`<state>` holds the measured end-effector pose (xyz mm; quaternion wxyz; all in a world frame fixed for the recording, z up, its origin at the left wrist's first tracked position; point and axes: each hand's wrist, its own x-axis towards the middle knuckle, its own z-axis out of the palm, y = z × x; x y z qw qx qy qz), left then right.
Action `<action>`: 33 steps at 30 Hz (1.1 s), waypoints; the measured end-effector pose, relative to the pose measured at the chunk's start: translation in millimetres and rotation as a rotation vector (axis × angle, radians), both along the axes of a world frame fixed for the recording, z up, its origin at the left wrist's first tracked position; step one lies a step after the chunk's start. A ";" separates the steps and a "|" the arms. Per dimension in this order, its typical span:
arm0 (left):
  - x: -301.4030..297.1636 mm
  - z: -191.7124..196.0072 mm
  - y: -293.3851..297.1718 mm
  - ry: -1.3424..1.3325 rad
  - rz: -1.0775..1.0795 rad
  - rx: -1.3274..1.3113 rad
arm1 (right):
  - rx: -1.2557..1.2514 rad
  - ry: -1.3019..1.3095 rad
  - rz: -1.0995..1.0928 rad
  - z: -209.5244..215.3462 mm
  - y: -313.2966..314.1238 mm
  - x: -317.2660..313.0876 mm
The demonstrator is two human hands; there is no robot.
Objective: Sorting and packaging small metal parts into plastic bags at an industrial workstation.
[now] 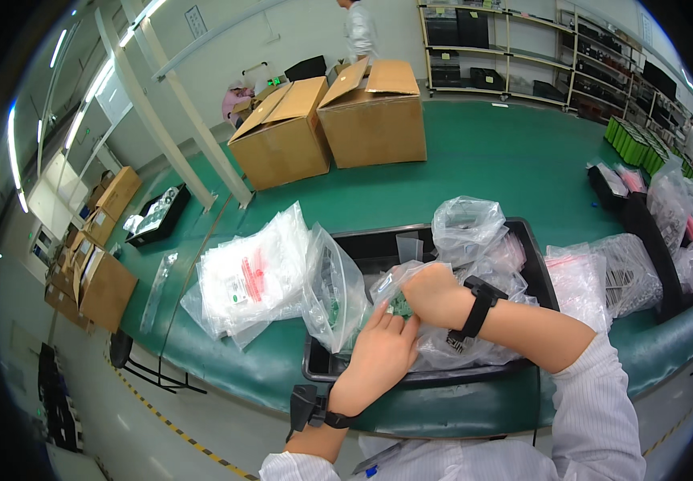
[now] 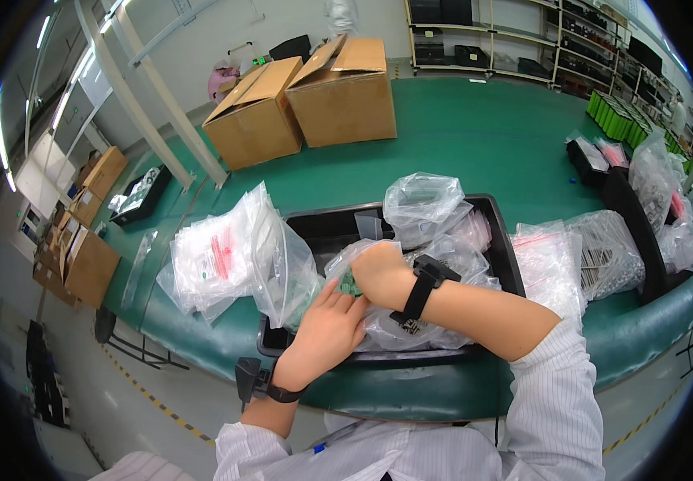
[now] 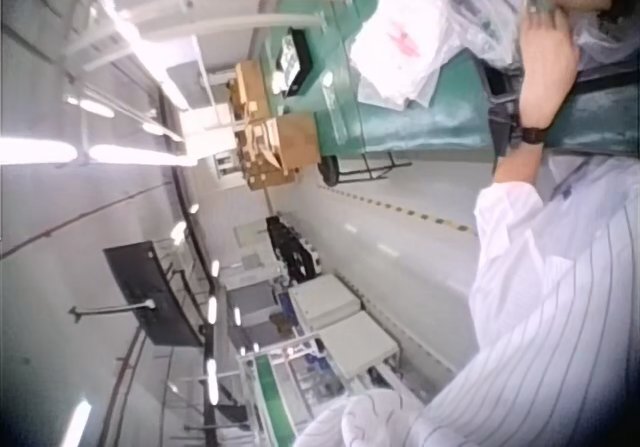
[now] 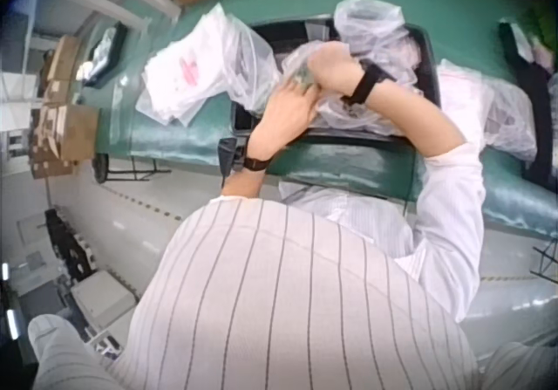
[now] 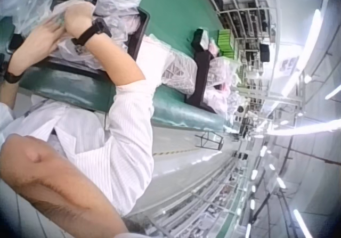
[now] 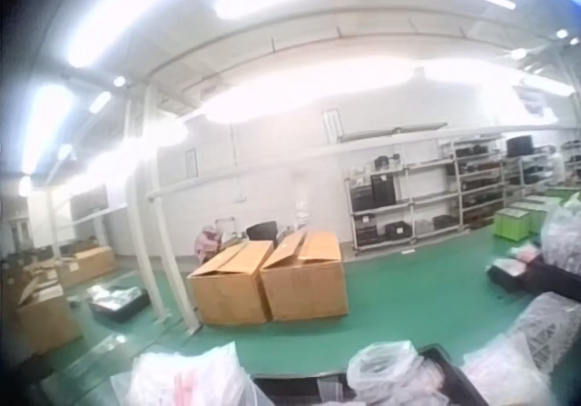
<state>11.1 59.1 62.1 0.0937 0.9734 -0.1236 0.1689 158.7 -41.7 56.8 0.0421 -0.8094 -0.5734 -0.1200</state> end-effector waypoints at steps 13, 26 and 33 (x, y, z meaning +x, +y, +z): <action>-28.1 87.0 59.5 -0.533 0.519 -0.328 | 0.456 0.149 0.410 117.5 16.5 -45.4; -38.6 8.4 112.8 -0.020 0.410 -1.541 | 0.137 0.551 0.124 38.8 37.7 -17.9; -70.4 51.1 61.4 -0.493 0.415 -0.857 | -0.009 0.591 0.120 134.5 -50.2 -34.9</action>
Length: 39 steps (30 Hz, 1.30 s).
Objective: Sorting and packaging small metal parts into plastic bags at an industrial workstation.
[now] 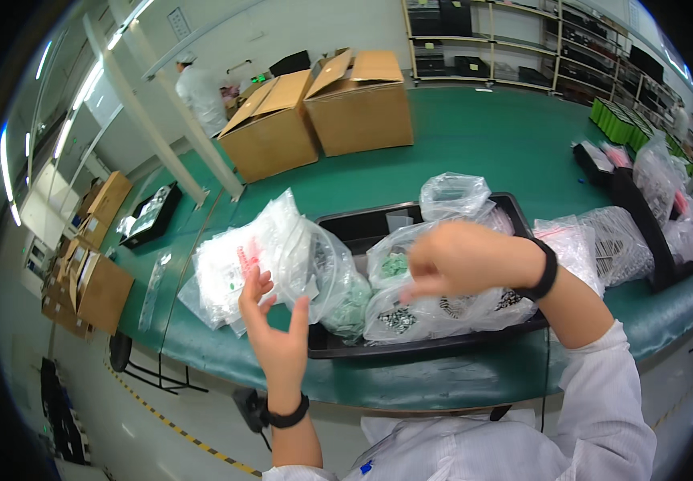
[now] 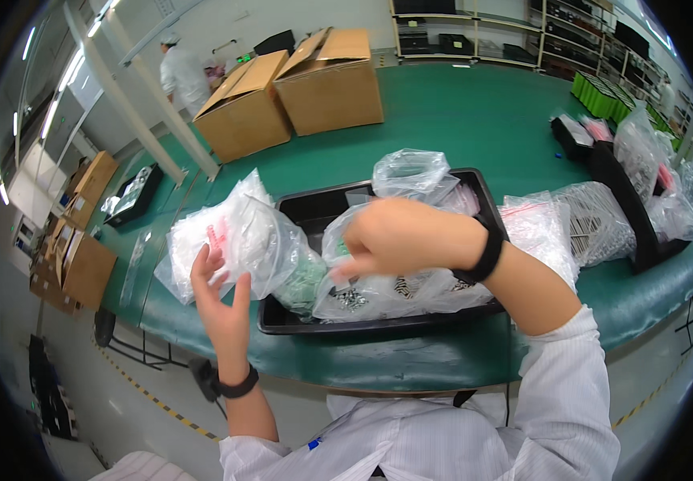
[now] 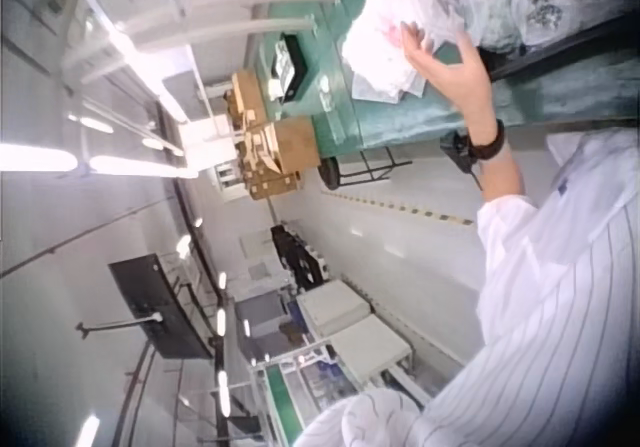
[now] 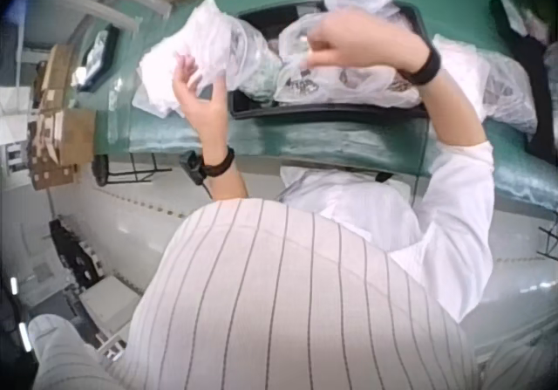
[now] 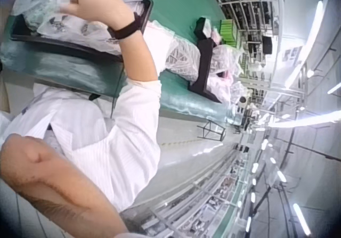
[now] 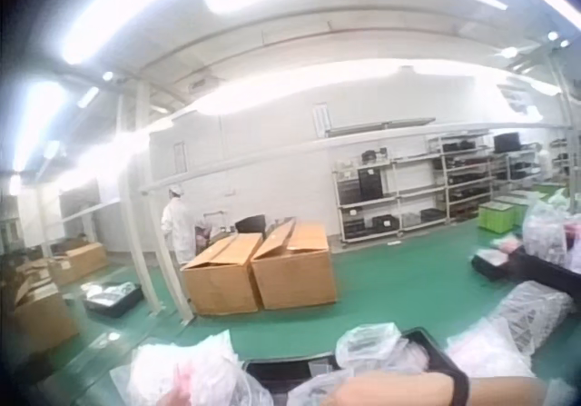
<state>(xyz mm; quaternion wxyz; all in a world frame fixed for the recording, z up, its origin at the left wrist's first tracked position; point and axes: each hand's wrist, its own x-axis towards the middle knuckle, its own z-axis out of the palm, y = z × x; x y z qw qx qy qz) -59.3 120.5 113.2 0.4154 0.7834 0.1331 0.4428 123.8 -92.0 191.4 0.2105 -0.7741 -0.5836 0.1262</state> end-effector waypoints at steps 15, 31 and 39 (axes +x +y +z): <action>50.4 19.3 -100.4 0.472 -0.690 0.957 | 0.161 -0.320 0.172 -61.3 -117.2 -53.8; 165.7 -21.7 -130.0 0.409 -0.840 0.610 | -0.090 -0.313 -0.198 -123.5 -101.9 74.9; 145.9 -29.9 -138.9 0.636 -0.694 0.989 | -0.093 -0.152 -0.357 -103.0 -116.1 64.8</action>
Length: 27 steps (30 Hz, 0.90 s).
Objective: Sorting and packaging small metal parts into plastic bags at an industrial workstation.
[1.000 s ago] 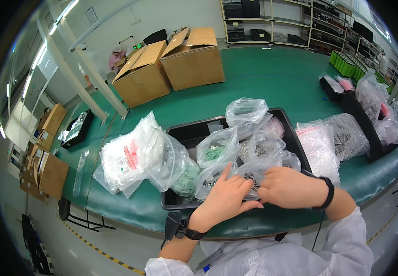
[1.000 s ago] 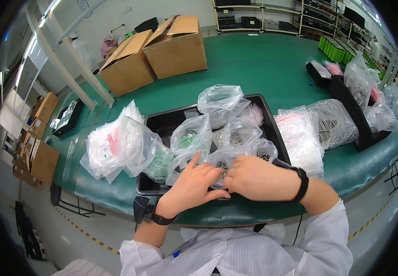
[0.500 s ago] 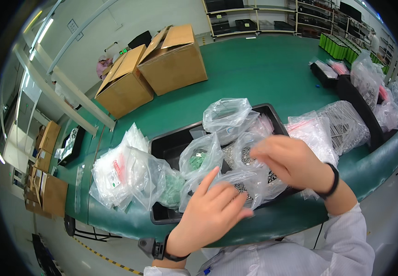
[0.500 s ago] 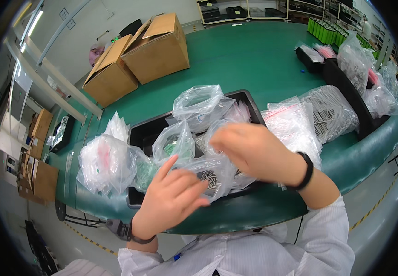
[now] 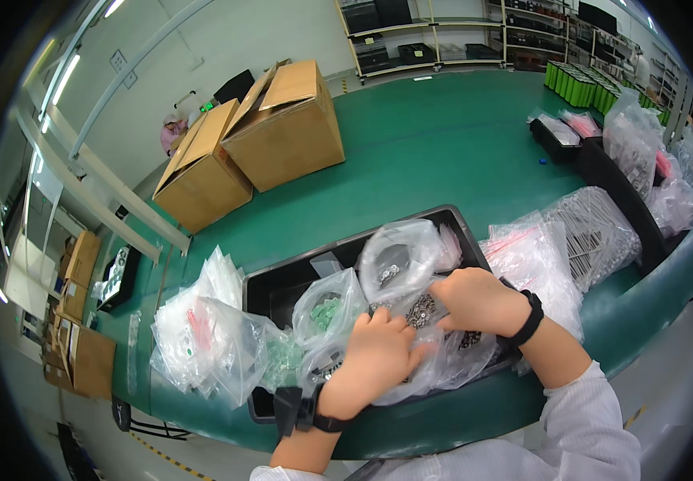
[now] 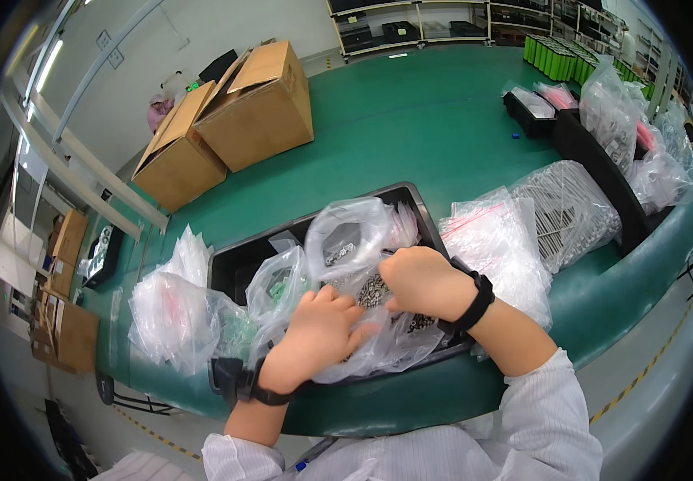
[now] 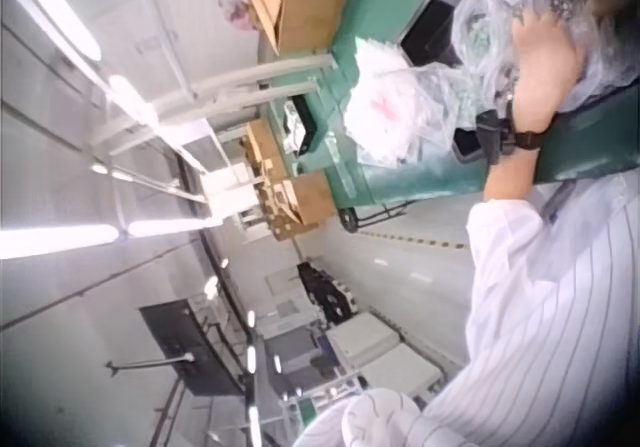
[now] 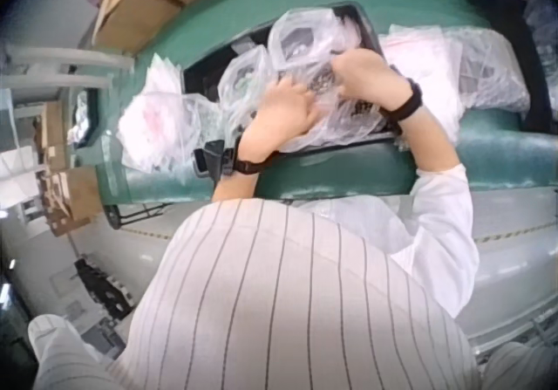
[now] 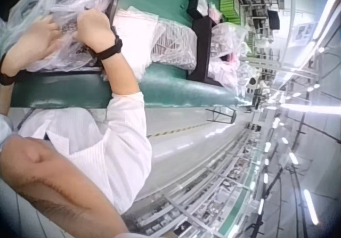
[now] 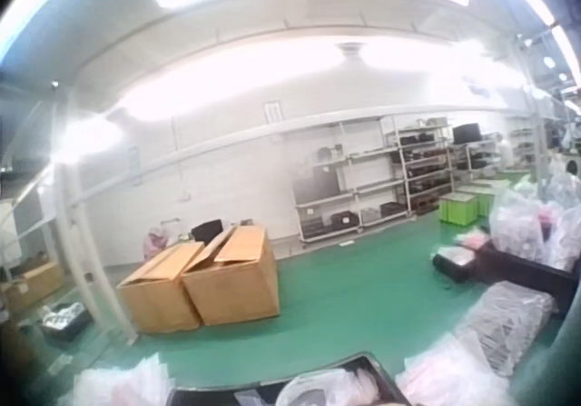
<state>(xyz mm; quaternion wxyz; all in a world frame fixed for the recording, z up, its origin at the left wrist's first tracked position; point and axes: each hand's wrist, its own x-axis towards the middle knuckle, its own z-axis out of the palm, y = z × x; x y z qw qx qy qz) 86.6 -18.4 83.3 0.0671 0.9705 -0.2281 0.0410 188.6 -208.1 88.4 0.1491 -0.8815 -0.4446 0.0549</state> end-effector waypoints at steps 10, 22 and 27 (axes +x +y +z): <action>18.1 1.4 -13.7 -0.127 -0.164 -0.340 | 0.429 0.018 -0.007 49.1 -28.0 7.9; 0.6 -11.0 26.2 -0.072 0.096 0.048 | 0.049 -0.138 0.125 6.0 -34.5 -43.5; -2.7 -8.1 7.7 0.020 0.020 0.050 | -0.041 -0.045 0.294 19.3 -43.0 -37.9</action>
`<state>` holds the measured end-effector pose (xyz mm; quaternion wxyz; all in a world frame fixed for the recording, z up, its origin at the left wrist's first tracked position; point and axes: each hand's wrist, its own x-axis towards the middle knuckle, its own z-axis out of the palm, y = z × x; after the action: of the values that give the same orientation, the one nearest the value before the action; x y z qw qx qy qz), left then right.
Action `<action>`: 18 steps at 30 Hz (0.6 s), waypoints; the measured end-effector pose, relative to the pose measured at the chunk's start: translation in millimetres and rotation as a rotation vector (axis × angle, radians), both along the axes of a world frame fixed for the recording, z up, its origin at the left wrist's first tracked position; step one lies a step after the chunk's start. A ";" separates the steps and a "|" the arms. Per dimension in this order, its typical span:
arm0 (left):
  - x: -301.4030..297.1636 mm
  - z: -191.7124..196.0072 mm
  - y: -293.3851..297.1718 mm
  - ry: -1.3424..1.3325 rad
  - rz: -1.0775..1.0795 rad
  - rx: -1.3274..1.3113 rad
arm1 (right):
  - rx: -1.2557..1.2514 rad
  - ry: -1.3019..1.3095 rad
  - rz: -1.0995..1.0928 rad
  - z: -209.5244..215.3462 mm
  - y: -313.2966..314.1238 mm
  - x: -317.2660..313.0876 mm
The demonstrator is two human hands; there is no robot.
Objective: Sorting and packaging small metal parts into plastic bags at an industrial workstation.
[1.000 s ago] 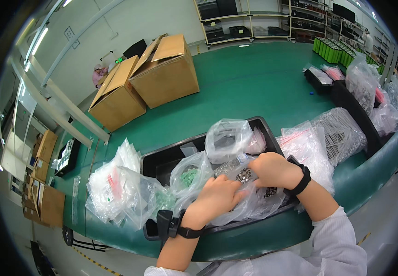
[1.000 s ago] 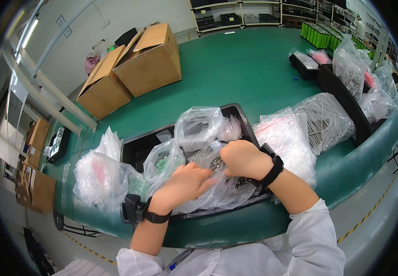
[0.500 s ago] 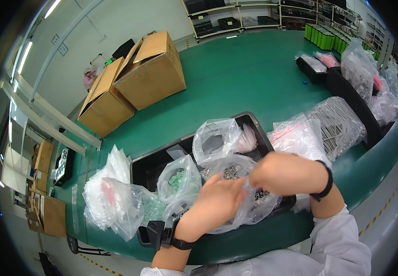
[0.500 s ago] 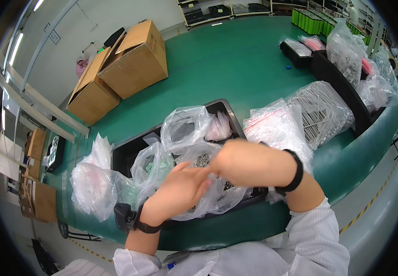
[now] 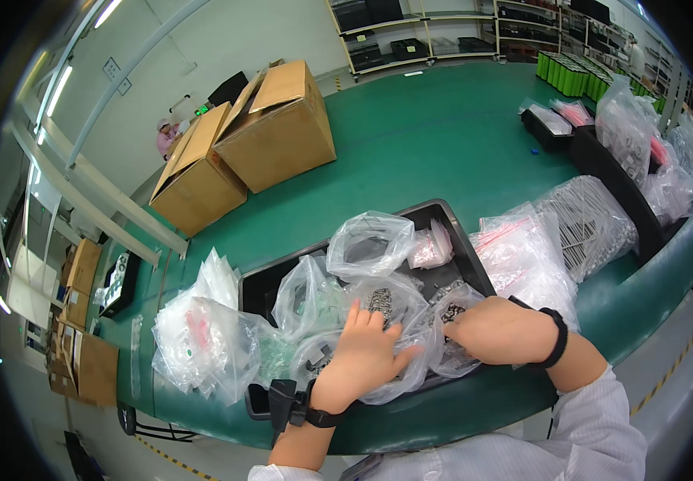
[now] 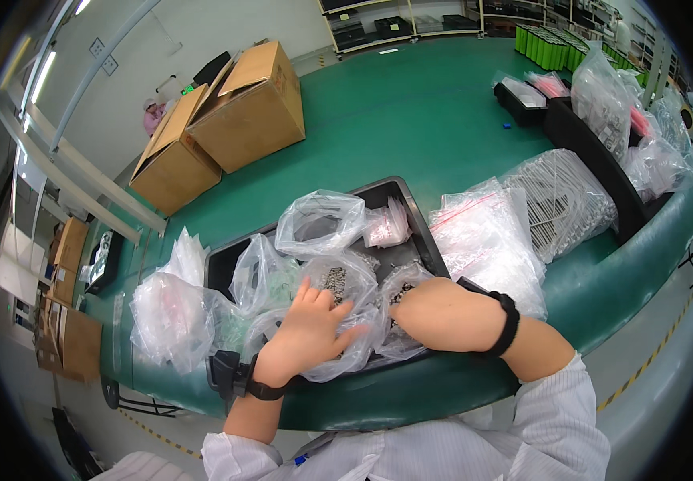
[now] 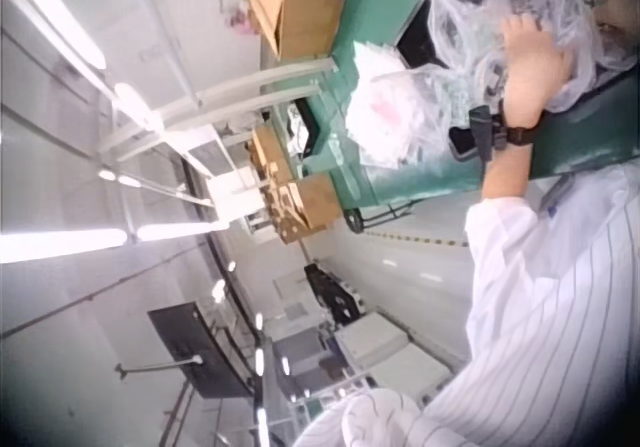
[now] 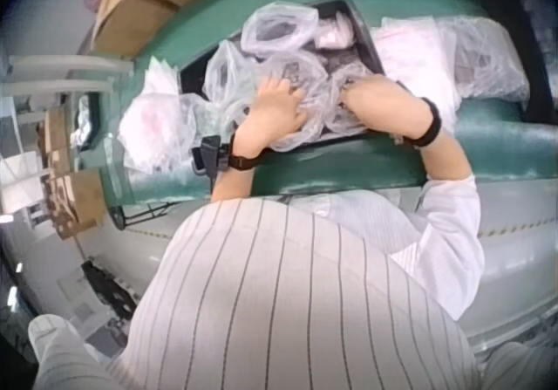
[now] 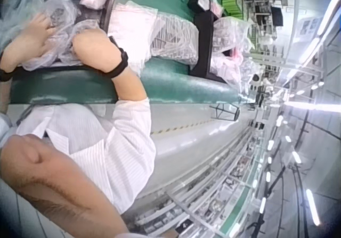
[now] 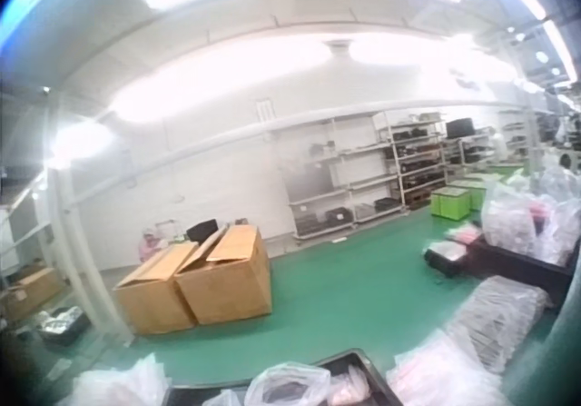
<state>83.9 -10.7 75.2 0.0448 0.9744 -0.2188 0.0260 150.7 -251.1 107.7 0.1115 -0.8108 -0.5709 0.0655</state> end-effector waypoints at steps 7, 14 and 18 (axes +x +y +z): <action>-11.8 30.4 3.5 0.162 -0.019 -0.196 | 0.379 0.009 -0.233 33.9 -3.1 -0.1; -54.0 71.7 -53.2 0.154 -0.546 -0.711 | 0.347 -0.177 -0.617 28.4 -74.4 19.6; -57.3 19.1 -75.4 0.020 -0.671 -0.603 | 0.110 -0.085 -0.559 -2.9 -106.1 -12.3</action>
<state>26.6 -86.1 94.3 0.3350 0.7931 -0.5047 0.0632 138.4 -357.1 104.8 0.1452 -0.9315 -0.3320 -0.0328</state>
